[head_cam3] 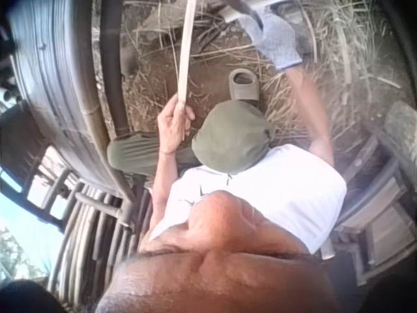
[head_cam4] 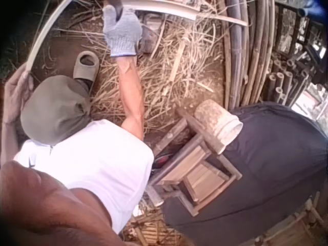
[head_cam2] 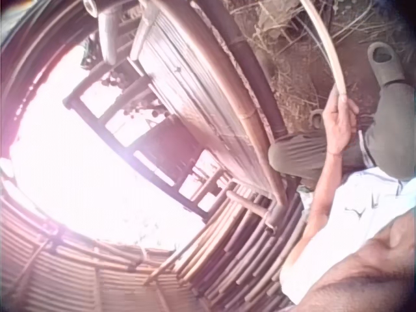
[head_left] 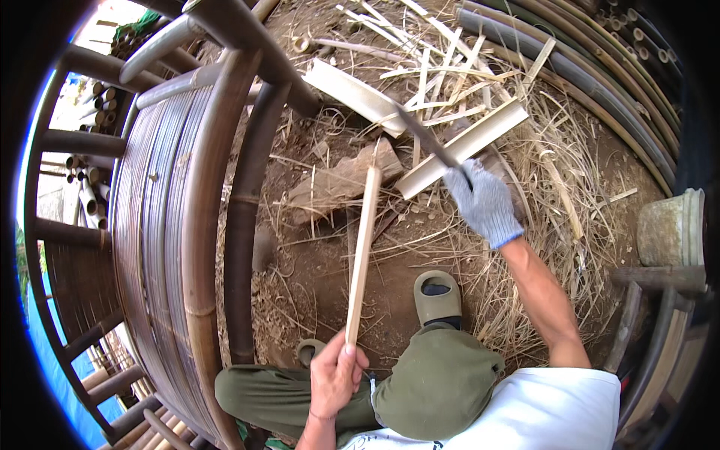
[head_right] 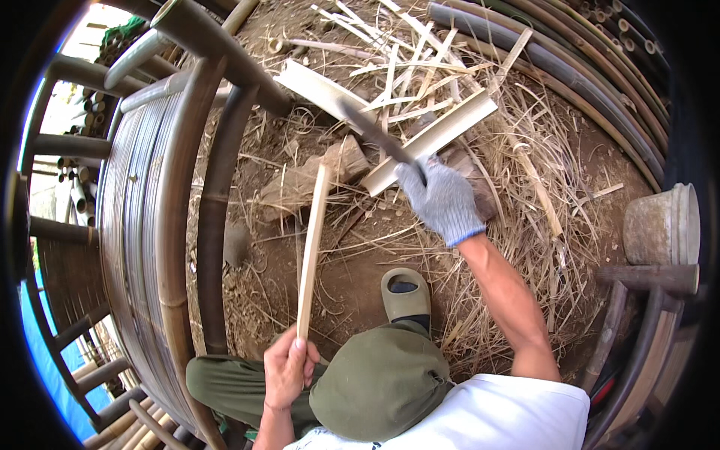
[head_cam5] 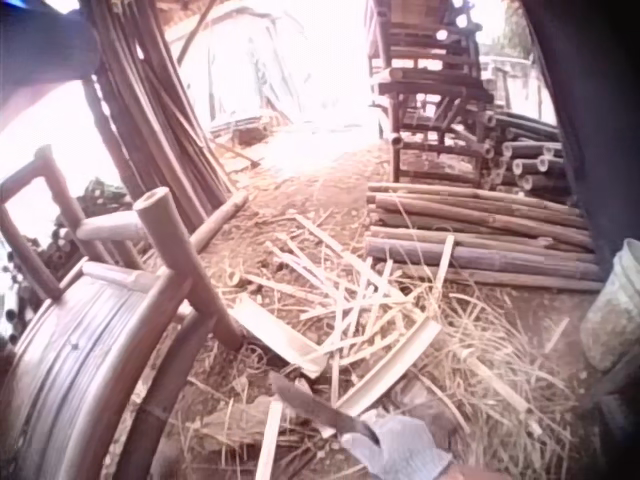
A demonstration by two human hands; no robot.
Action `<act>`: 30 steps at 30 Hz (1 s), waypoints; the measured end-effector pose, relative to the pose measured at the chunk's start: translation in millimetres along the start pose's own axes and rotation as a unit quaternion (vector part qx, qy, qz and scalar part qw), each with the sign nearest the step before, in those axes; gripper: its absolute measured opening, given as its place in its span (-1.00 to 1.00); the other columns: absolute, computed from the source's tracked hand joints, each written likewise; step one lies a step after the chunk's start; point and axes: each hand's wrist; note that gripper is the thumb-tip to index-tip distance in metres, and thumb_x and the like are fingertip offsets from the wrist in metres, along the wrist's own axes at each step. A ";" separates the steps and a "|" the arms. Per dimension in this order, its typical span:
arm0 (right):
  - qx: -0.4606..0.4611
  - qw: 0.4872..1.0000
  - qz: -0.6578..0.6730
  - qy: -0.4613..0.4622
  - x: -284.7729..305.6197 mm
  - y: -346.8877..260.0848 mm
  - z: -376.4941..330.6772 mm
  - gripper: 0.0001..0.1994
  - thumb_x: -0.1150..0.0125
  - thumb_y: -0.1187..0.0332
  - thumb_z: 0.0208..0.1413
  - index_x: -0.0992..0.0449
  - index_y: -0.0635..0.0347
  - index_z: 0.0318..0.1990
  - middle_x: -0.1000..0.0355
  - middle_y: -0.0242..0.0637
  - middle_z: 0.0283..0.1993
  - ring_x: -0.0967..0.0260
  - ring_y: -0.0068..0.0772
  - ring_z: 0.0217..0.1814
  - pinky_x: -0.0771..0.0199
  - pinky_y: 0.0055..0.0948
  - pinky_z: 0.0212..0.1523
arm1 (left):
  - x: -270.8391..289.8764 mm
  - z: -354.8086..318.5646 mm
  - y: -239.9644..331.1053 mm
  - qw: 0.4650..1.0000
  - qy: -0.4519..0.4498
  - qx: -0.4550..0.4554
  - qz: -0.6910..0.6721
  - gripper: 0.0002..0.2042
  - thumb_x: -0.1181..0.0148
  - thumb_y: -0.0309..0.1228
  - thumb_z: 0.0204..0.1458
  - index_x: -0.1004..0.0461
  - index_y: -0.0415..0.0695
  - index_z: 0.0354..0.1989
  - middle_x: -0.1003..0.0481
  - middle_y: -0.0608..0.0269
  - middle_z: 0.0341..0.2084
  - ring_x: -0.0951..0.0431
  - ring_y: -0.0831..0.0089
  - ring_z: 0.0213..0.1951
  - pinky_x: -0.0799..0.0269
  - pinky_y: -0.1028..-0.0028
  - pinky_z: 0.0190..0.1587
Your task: The person uses a knife to split a piece of bamboo into thin strips while sitting on the ground. They then use the strips to tie and secure the joints of a bamboo chair frame, pulling the bindings tight and trimming excess material.
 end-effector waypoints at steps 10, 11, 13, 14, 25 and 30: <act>0.194 0.978 0.075 -0.031 -13.2 -79.8 -49.4 -0.45 -0.24 -0.28 0.07 -0.46 0.10 -0.41 -0.38 -0.17 -0.54 -0.44 -0.03 -0.48 -0.44 -0.14 -0.44 | -24.1 34.4 17.3 0.996 -0.036 -0.038 -0.072 -0.57 -0.02 -0.25 0.38 -0.35 -0.24 0.31 -0.40 0.37 -0.62 -0.22 0.74 -0.72 -0.10 0.67 -0.72; 0.157 0.983 0.091 -0.020 -10.2 -73.6 -37.9 -0.46 -0.22 -0.25 0.11 -0.48 0.12 -0.42 -0.39 -0.16 -0.55 -0.45 -0.02 -0.49 -0.45 -0.15 -0.45 | -21.9 27.9 15.1 0.997 -0.038 -0.022 -0.065 -0.58 -0.02 -0.25 0.38 -0.35 -0.23 0.31 -0.40 0.37 -0.63 -0.21 0.74 -0.73 -0.09 0.67 -0.73; 0.083 0.996 -0.018 -0.004 -12.9 -46.3 -18.0 -0.41 -0.12 -0.32 0.17 -0.52 0.11 -0.40 -0.43 -0.18 -0.57 -0.49 -0.11 -0.52 -0.52 -0.21 -0.46 | -21.1 15.7 5.1 0.997 -0.038 -0.022 -0.060 -0.59 -0.01 -0.27 0.39 -0.37 -0.24 0.29 -0.39 0.38 -0.64 -0.20 0.74 -0.74 -0.05 0.67 -0.74; 0.100 0.995 -0.023 0.019 -14.8 -39.9 -13.9 -0.39 -0.07 -0.33 0.19 -0.53 0.12 -0.39 -0.42 -0.18 -0.59 -0.48 -0.13 -0.54 -0.52 -0.21 -0.48 | -19.9 15.8 3.4 0.997 -0.037 -0.013 -0.070 -0.60 -0.01 -0.27 0.38 -0.38 -0.24 0.28 -0.39 0.38 -0.65 -0.20 0.74 -0.74 -0.05 0.66 -0.74; -0.132 0.806 0.552 -0.171 9.5 -44.5 -18.9 -0.56 -0.15 0.07 0.33 -0.48 0.31 0.10 -0.36 -0.45 -0.50 -0.37 -0.59 -0.57 -0.49 -0.51 -0.56 | -8.4 20.2 0.3 0.997 0.040 -0.021 -0.066 -0.57 -0.11 -0.31 0.33 -0.37 -0.14 0.34 -0.35 0.49 -0.52 -0.27 0.76 -0.57 -0.25 0.70 -0.56; -0.144 0.760 0.574 -0.270 -2.3 -117.0 -39.4 -0.70 -0.25 0.24 0.28 -0.54 0.28 0.01 -0.41 -0.46 -0.45 -0.39 -0.66 -0.52 -0.52 -0.52 -0.54 | -16.7 49.7 -11.7 0.951 0.097 -0.243 0.165 -0.59 -0.19 -0.35 0.29 -0.43 -0.14 0.29 -0.35 0.50 -0.46 -0.30 0.75 -0.53 -0.30 0.69 -0.53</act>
Point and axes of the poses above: each hand's wrist, its own z-axis towards the middle knuckle, its own x-axis out of the back of the hand, y = z × x
